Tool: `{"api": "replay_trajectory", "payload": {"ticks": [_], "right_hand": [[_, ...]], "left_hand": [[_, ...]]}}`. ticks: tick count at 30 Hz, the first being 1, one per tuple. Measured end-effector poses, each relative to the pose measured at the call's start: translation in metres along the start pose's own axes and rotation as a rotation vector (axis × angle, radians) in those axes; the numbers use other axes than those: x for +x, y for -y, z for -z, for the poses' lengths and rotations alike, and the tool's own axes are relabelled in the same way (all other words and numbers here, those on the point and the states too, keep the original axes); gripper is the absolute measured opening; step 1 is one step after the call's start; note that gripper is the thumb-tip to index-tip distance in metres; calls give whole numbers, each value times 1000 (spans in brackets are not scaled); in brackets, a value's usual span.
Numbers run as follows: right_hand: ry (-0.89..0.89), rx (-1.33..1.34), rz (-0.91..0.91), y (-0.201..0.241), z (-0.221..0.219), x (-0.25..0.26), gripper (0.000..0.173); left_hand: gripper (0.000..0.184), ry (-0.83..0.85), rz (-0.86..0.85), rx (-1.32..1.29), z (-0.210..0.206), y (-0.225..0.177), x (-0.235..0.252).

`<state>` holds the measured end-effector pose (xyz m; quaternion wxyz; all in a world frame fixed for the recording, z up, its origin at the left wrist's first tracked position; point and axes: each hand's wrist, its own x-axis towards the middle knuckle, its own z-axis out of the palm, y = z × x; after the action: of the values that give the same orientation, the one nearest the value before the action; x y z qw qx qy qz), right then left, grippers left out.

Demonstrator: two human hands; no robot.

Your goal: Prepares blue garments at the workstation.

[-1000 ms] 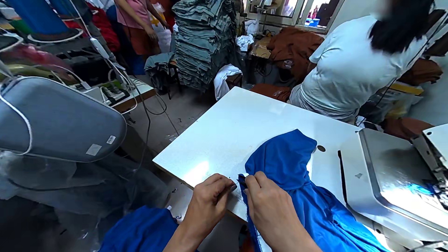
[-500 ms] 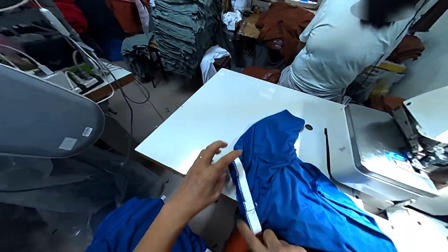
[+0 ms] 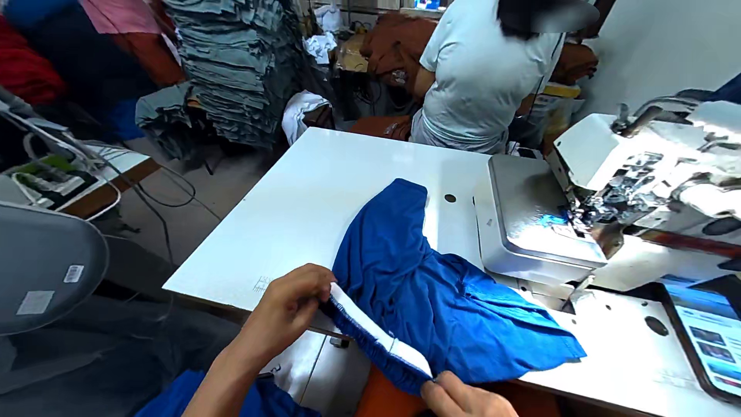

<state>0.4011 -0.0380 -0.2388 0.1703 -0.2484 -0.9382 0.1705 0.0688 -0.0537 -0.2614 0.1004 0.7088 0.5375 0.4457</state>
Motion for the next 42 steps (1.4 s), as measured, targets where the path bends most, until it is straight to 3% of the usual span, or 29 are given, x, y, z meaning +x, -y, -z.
{"api": "replay_trajectory", "payload": {"ticks": [4, 8, 10, 14, 18, 20, 22, 26, 29, 33, 37, 42], "right_hand": [[-12, -66, -68, 5, 4, -4, 31], [76, -36, -174, 15, 42, -2, 21], [92, 54, -148, 4, 76, 3, 16], [-44, 317, 70, -49, 128, 14, 15], [-115, 778, -12, -55, 161, 19, 14], [-223, 750, -71, -43, 168, 31, 11], [-366, 567, -194, -41, 146, 55, 12], [-404, 345, -374, -63, 80, 101, 16], [-410, 265, -382, -78, 40, 110, 19], [-353, 303, -515, -83, 19, 119, 24], [-337, 383, -644, -80, 11, 132, 26], [-438, 124, -452, -79, 16, 151, 27]], "left_hand": [[21, 23, -52, 104, 9, -13, -9], [24, 60, -109, 160, 26, -47, -2], [24, 82, -151, 157, 39, -62, 11], [26, 212, -217, 35, 68, -81, 39], [26, 238, -280, -100, 88, -112, 67], [19, 154, -250, -109, 95, -116, 80], [10, 67, -97, -72, 86, -100, 91], [14, 32, 356, -175, 43, -43, 97], [15, 20, 471, -205, 20, -10, 80], [13, -23, 525, -119, 5, 12, 61], [22, -112, 575, 33, -6, -3, 60], [26, -163, 200, 357, 9, -1, 71]]}}
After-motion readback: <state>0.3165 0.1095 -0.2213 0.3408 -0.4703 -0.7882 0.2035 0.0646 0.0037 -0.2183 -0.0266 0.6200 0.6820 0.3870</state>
